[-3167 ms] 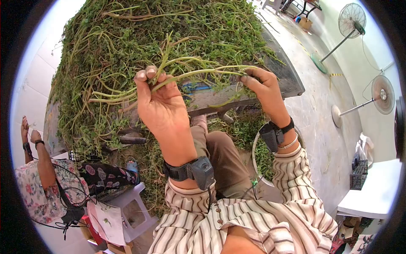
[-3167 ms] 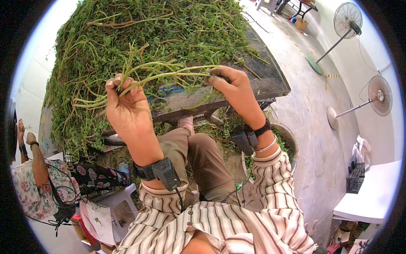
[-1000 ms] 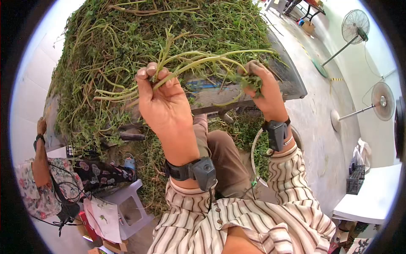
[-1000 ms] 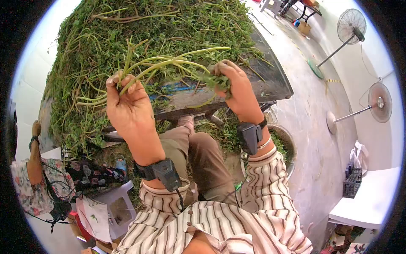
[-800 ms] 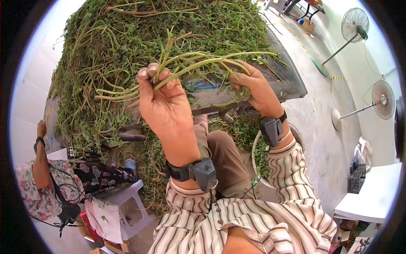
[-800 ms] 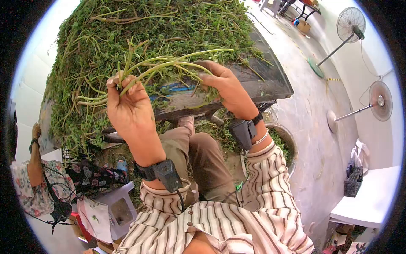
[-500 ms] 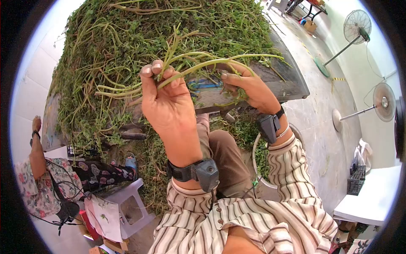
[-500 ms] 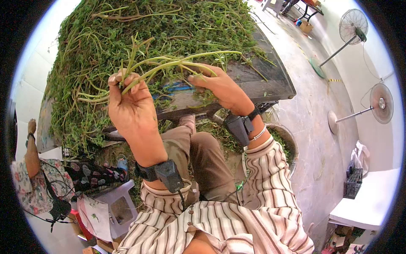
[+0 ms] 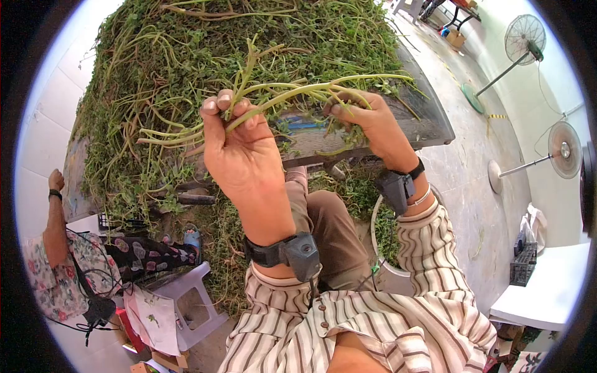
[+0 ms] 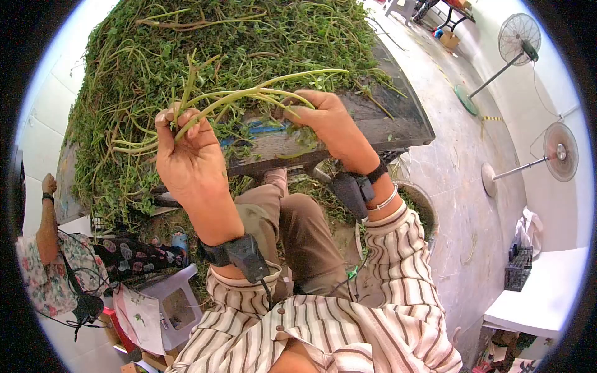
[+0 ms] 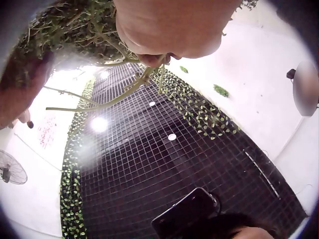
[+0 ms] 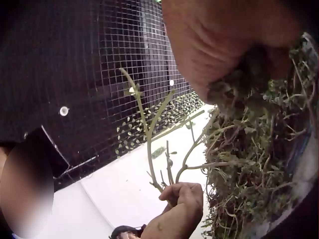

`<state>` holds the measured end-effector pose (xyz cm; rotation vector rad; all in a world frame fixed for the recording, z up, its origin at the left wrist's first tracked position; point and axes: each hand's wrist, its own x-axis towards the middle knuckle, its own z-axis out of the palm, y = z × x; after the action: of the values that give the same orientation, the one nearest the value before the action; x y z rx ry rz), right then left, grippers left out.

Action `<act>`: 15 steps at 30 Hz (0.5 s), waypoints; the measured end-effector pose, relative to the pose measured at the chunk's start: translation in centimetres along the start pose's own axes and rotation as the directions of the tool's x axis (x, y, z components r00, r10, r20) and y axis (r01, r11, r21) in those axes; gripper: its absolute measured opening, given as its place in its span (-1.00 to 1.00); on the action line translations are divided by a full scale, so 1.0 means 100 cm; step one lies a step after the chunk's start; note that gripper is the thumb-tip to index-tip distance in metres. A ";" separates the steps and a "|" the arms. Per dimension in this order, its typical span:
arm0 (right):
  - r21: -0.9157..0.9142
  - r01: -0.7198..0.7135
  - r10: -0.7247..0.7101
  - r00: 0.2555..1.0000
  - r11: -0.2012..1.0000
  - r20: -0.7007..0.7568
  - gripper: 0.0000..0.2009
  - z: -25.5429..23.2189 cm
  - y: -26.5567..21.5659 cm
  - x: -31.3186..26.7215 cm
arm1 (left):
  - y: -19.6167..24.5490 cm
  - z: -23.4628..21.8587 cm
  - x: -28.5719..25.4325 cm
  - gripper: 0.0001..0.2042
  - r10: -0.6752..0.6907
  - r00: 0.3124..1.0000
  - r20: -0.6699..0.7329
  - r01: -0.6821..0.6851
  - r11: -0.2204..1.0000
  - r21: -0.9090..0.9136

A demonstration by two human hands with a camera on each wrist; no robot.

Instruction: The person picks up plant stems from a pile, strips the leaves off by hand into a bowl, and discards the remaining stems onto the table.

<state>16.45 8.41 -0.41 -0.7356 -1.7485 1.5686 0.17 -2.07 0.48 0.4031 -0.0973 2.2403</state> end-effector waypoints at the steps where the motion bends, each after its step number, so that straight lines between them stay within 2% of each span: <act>1: -0.023 0.033 -0.034 0.998 0.999 -0.056 -0.79 -0.003 0.002 0.000 | 0.000 -0.001 0.000 -0.89 0.001 1.000 0.000 -0.001 1.000 0.008; 2: -0.024 0.033 -0.034 0.998 0.999 -0.059 -0.79 -0.007 0.003 0.000 | -0.001 -0.001 0.000 -0.89 -0.002 1.000 0.000 0.002 1.000 0.007; 4: -0.224 0.192 -0.234 0.956 0.955 -0.179 -0.83 -0.010 -0.005 -0.002 | -0.003 -0.002 0.000 -0.88 -0.036 0.999 0.000 0.036 0.999 -0.012; 5: -0.226 0.190 -0.233 0.955 0.955 -0.183 -0.83 -0.010 -0.010 -0.003 | -0.006 -0.002 0.000 -0.88 -0.040 0.999 0.000 0.040 0.999 -0.014; 7: 0.149 0.151 -0.108 0.959 0.977 -0.261 -0.88 -0.014 -0.016 -0.004 | -0.014 -0.001 -0.002 -0.87 -0.085 0.996 -0.035 0.085 0.996 -0.010; 8: -0.087 0.231 -0.247 0.922 0.969 -0.299 -0.91 -0.021 -0.011 -0.004 | -0.016 0.000 -0.002 -0.87 -0.099 0.994 -0.038 0.099 0.995 -0.016; 11: -0.116 0.295 -0.317 0.886 0.948 -0.339 -0.89 -0.033 -0.009 -0.007 | -0.026 0.003 -0.005 -0.89 -0.151 0.985 -0.084 0.142 0.985 -0.100; 13: -0.140 0.338 -0.366 0.866 0.931 -0.341 -0.89 -0.048 0.001 -0.012 | -0.028 0.001 -0.005 -0.89 -0.163 0.984 -0.073 0.159 0.986 -0.048; 15: -0.509 0.310 -0.508 0.802 0.803 -0.313 -0.91 -0.073 0.004 -0.023 | -0.017 0.000 -0.002 -0.88 -0.175 0.981 -0.087 0.165 0.980 -0.107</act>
<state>23.59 11.11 -0.68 -0.7642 -1.7675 0.6423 1.55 -1.08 0.28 0.2396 -0.1186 2.0728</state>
